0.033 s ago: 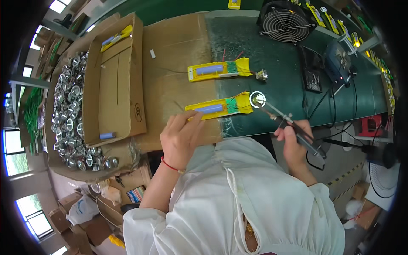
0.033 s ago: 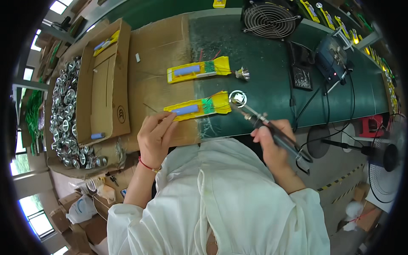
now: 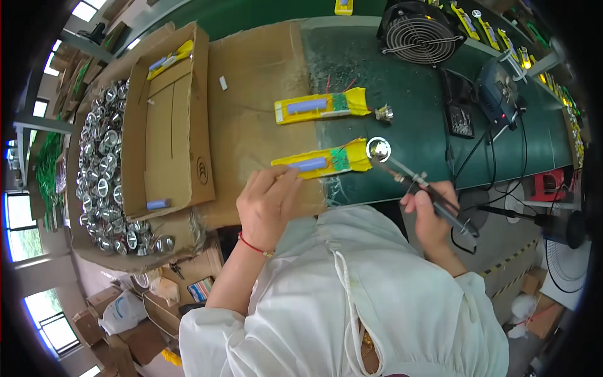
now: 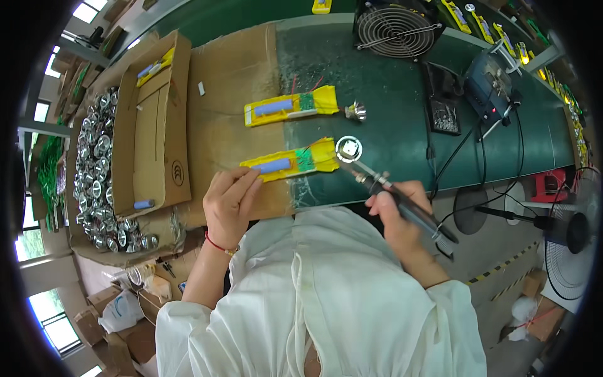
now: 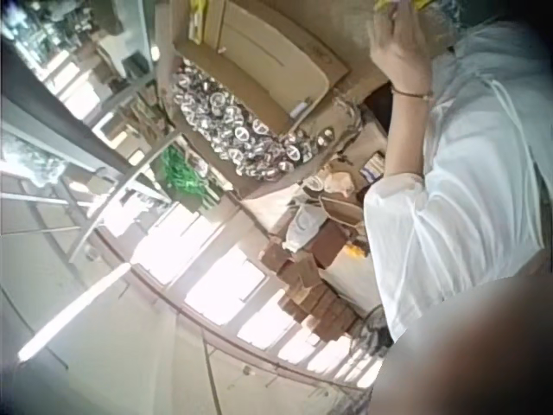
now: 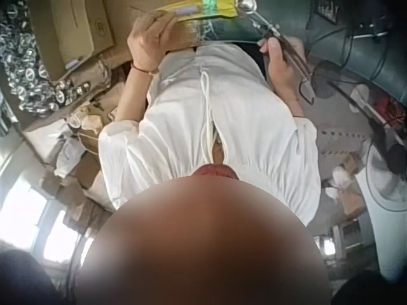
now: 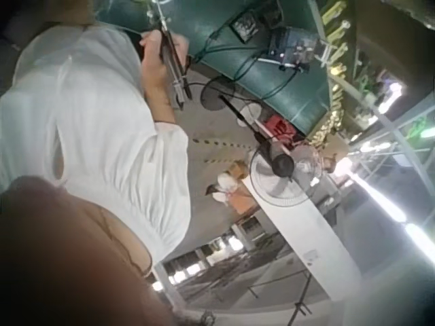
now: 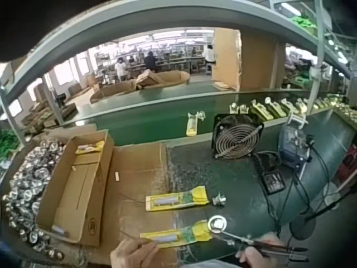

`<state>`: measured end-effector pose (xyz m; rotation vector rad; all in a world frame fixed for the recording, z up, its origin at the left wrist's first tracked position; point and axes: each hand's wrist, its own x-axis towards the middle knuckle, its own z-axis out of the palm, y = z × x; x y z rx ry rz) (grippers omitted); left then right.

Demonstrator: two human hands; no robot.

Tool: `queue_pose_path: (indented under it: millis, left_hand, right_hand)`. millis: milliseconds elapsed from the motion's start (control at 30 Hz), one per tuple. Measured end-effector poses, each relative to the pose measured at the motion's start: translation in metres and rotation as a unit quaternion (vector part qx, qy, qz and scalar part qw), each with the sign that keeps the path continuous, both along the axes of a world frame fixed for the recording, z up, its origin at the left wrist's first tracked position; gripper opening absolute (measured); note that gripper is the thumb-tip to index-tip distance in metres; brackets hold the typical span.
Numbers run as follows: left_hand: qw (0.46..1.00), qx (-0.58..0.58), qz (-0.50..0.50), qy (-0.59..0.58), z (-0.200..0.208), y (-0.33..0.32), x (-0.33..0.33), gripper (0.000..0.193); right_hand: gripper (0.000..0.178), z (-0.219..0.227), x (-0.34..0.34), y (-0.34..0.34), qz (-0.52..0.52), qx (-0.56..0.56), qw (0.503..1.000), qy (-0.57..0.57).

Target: Soldering wires onto LED circuit boards and assembling them into plastic flashlight housings on a production line.

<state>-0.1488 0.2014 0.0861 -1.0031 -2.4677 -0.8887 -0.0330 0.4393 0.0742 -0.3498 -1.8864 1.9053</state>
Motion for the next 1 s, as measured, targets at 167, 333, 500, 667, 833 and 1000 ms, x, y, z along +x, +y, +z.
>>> queue_pose_path:
  millis: [167,333,500,667,833,1000]
  left_hand:
    - [0.994,0.003,0.072,-0.081,-0.002,-0.014,0.02,0.01]
    - [0.982,0.111,0.152,-0.031,-0.006,-0.022,0.014,0.015]
    - [0.998,0.033,-0.051,-0.021,0.002,0.016,-0.004,0.021]
    - [0.998,0.02,-0.055,-0.022,-0.013,0.035,-0.014,0.016]
    - [0.998,0.017,-0.044,-0.038,-0.019,0.043,-0.012,0.014]
    - [0.998,0.007,-0.042,-0.052,-0.017,0.043,-0.013,0.014]
  right_hand:
    - [0.018,-0.006,0.006,0.005,0.061,-0.028,0.997,-0.03]
    - [0.017,-0.003,0.001,0.008,0.084,-0.014,0.995,-0.044]
    - [0.018,-0.007,-0.003,0.006,0.111,-0.002,0.993,-0.03]
    - [0.018,-0.006,-0.005,0.008,0.116,0.017,0.991,-0.061]
    - [0.017,-0.003,-0.009,0.009,0.12,0.018,0.989,-0.085]
    - [0.015,-0.007,-0.014,0.007,0.11,-0.002,0.991,-0.082]
